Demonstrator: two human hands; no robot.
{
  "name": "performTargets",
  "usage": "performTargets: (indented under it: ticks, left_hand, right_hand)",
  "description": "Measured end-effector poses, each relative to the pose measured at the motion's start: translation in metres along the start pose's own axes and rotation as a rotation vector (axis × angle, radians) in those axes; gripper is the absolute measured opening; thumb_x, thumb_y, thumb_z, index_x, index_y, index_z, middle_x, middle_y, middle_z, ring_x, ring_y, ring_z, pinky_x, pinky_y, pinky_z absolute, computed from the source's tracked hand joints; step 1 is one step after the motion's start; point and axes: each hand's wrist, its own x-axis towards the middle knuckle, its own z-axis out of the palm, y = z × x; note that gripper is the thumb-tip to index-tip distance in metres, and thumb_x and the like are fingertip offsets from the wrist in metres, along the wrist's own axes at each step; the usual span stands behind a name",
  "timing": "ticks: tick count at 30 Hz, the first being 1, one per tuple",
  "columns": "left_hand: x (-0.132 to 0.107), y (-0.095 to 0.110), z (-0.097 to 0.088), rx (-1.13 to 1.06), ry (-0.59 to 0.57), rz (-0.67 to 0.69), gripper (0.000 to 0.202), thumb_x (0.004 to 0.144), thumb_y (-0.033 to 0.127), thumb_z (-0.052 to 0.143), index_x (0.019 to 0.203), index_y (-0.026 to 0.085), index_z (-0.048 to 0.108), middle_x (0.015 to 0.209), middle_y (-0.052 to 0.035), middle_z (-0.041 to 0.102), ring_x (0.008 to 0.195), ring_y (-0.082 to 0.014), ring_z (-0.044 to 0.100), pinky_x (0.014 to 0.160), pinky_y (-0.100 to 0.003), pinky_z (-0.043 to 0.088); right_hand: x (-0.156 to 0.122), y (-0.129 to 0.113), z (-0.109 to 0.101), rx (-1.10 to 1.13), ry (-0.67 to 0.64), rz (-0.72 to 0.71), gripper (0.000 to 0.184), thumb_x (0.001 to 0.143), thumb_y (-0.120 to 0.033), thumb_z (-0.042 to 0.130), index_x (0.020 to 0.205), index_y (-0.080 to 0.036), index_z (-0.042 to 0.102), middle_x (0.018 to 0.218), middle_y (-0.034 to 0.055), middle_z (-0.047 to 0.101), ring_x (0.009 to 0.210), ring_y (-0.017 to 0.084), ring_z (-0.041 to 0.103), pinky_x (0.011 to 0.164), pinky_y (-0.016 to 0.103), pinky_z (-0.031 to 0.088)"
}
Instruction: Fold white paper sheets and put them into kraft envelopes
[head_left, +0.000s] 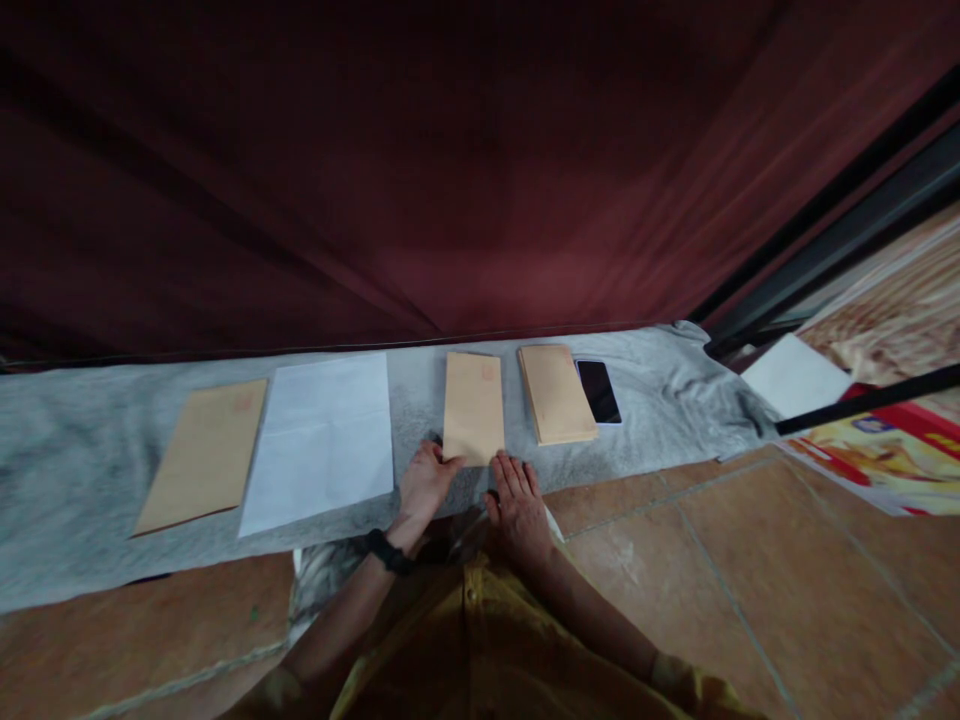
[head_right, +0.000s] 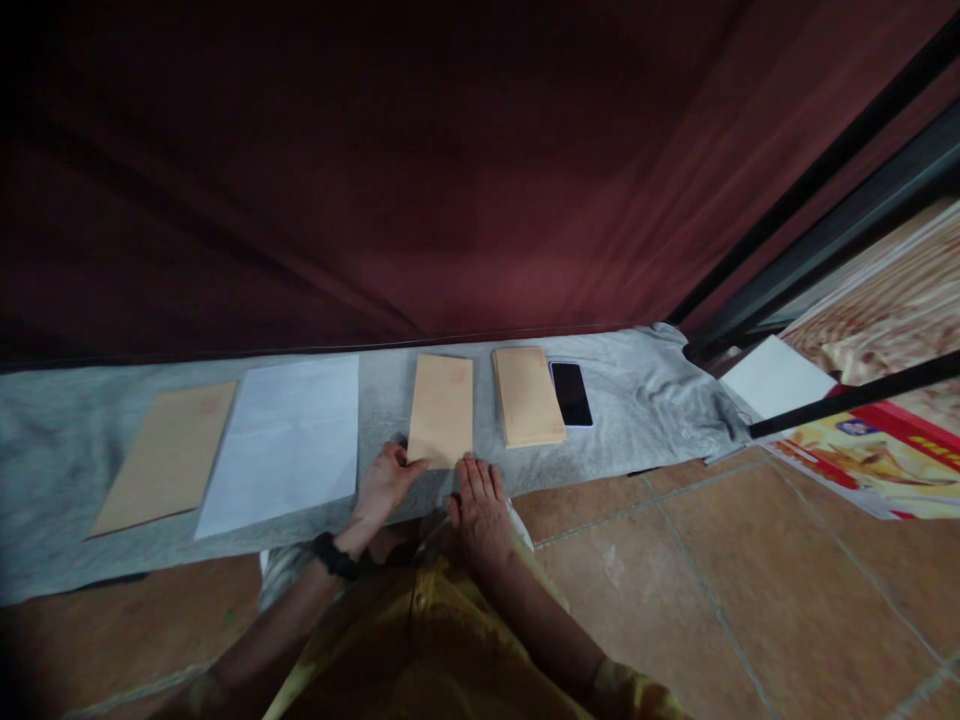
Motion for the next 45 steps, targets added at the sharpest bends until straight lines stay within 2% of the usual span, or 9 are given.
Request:
performTargets:
  ticks: [4, 9, 16, 23, 27, 30, 33, 38, 45]
  left_hand:
    - [0.002, 0.003, -0.001, -0.457, -0.191, -0.112, 0.024, 0.073, 0.034, 0.075, 0.077, 0.021, 0.055, 0.059, 0.0029, 0.062, 0.056, -0.0165, 0.059, 0.055, -0.027, 0.040]
    - [-0.002, 0.005, -0.007, -0.598, -0.335, -0.099, 0.025, 0.072, 0.041, 0.068, 0.067, 0.019, 0.059, 0.048, 0.0016, 0.059, 0.043, -0.0133, 0.054, 0.046, -0.024, 0.038]
    - [-0.015, 0.010, -0.009, -0.834, -0.369, -0.092, 0.030, 0.065, 0.045, 0.071, 0.076, 0.019, 0.062, 0.046, 0.0045, 0.057, 0.040, -0.0110, 0.050, 0.043, -0.021, 0.034]
    - [-0.031, 0.030, -0.014, -0.889, -0.380, -0.026, 0.040, 0.070, 0.054, 0.073, 0.081, 0.018, 0.062, 0.050, 0.0035, 0.059, 0.042, -0.0111, 0.051, 0.044, -0.022, 0.037]
    - [-0.035, 0.030, -0.018, -0.982, -0.366, 0.020, 0.060, 0.076, 0.063, 0.073, 0.112, 0.016, 0.066, 0.074, -0.0043, 0.072, 0.062, -0.0156, 0.065, 0.053, -0.024, 0.046]
    - [-0.037, 0.024, -0.012, -1.011, -0.313, -0.018, 0.074, 0.079, 0.070, 0.067, 0.132, 0.018, 0.061, 0.111, -0.0130, 0.074, 0.097, -0.0247, 0.071, 0.070, -0.032, 0.057]
    - [-0.039, 0.022, 0.001, -0.991, -0.270, -0.070, 0.069, 0.079, 0.068, 0.069, 0.128, 0.020, 0.065, 0.130, -0.0138, 0.069, 0.113, -0.0269, 0.068, 0.086, -0.037, 0.058]
    - [-0.043, 0.028, 0.013, -1.099, -0.408, -0.090, 0.063, 0.069, 0.054, 0.082, 0.117, 0.019, 0.064, 0.093, -0.0058, 0.076, 0.077, -0.0197, 0.071, 0.067, -0.030, 0.054]
    - [-0.035, 0.018, 0.009, -0.968, -0.391, -0.122, 0.060, 0.062, 0.048, 0.081, 0.110, 0.019, 0.061, 0.068, 0.0018, 0.068, 0.053, -0.0133, 0.060, 0.051, -0.023, 0.043]
  right_hand:
    - [0.000, -0.001, -0.002, 0.012, -0.002, 0.012, 0.057, 0.104, -0.028, 0.045, 0.156, -0.009, 0.037, 0.158, 0.0176, 0.044, 0.147, 0.029, 0.039, 0.123, 0.053, 0.029]
    - [0.001, 0.001, 0.000, 0.042, 0.027, 0.004, 0.055, 0.103, -0.026, 0.045, 0.155, -0.009, 0.040, 0.156, 0.0173, 0.047, 0.146, 0.030, 0.041, 0.121, 0.055, 0.032]
    - [0.015, -0.002, -0.005, 0.091, 0.038, -0.022, 0.053, 0.100, -0.016, 0.042, 0.153, -0.015, 0.044, 0.141, 0.0168, 0.059, 0.120, 0.028, 0.059, 0.102, 0.045, 0.051]
    - [0.041, -0.005, -0.010, 0.031, 0.032, 0.004, 0.051, 0.095, -0.010, 0.053, 0.145, -0.023, 0.056, 0.119, 0.0124, 0.066, 0.107, 0.025, 0.064, 0.089, 0.034, 0.058]
    - [0.048, 0.000, -0.021, 0.077, 0.104, 0.042, 0.050, 0.098, -0.012, 0.049, 0.144, -0.028, 0.058, 0.114, 0.0096, 0.066, 0.100, 0.021, 0.067, 0.080, 0.027, 0.060]
    - [0.054, 0.002, -0.033, 0.296, 0.246, 0.123, 0.041, 0.101, -0.018, 0.043, 0.135, -0.025, 0.066, 0.110, 0.0095, 0.065, 0.097, 0.020, 0.067, 0.083, 0.027, 0.060]
    - [0.060, -0.003, -0.037, 0.708, 0.352, 0.288, 0.031, 0.102, -0.032, 0.044, 0.110, -0.022, 0.072, 0.103, 0.0081, 0.064, 0.088, 0.019, 0.067, 0.072, 0.029, 0.061]
    - [0.057, -0.015, -0.021, 1.281, 0.326, 0.576, 0.030, 0.087, -0.050, 0.061, 0.093, -0.021, 0.064, 0.078, -0.0002, 0.062, 0.058, 0.014, 0.061, 0.055, 0.029, 0.058]
    - [0.049, -0.004, -0.004, 1.542, 0.262, 0.798, 0.045, 0.067, -0.057, 0.076, 0.093, -0.023, 0.062, 0.067, -0.0037, 0.062, 0.059, 0.018, 0.064, 0.059, 0.034, 0.061]
